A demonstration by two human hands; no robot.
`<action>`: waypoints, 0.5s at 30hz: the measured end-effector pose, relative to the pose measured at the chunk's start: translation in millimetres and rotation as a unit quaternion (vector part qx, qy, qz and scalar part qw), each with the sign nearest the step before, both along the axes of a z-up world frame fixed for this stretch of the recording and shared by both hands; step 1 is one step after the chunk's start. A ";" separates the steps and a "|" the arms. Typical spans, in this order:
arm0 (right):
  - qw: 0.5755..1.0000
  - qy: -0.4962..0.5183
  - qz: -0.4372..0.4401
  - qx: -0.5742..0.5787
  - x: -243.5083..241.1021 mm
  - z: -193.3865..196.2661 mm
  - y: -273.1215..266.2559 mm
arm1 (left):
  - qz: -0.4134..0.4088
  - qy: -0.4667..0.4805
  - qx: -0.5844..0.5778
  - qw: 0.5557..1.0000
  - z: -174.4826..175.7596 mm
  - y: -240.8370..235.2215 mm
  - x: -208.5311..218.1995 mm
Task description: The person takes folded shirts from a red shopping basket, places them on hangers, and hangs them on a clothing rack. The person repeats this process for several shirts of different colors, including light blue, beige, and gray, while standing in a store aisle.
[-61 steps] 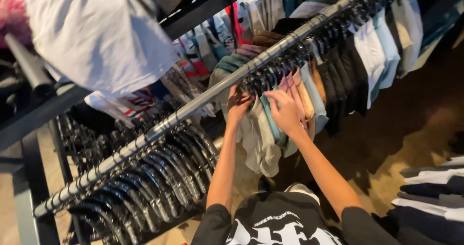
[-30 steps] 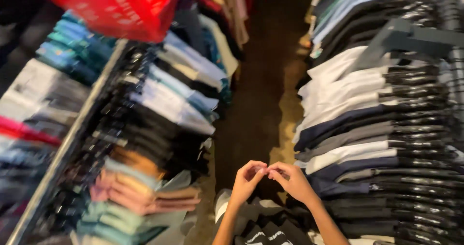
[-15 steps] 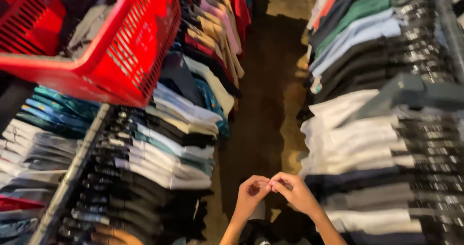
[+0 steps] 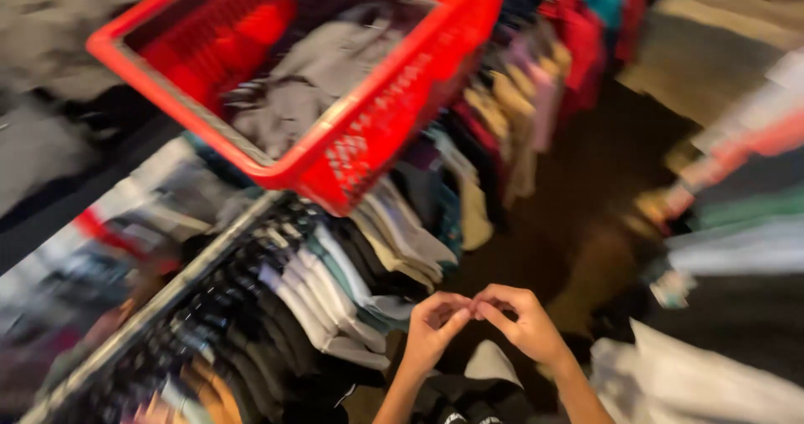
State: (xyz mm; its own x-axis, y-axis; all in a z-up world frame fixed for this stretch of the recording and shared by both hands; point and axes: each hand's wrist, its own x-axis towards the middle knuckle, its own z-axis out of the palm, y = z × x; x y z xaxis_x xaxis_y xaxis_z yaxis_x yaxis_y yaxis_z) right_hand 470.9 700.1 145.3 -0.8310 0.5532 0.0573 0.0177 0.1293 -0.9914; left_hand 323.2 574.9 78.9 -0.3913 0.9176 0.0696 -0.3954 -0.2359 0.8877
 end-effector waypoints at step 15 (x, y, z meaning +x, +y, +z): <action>0.937 0.096 0.312 0.129 -80.2 100.5 196.1 | 0.259 0.230 -0.005 0.938 125.4 102.0 2.4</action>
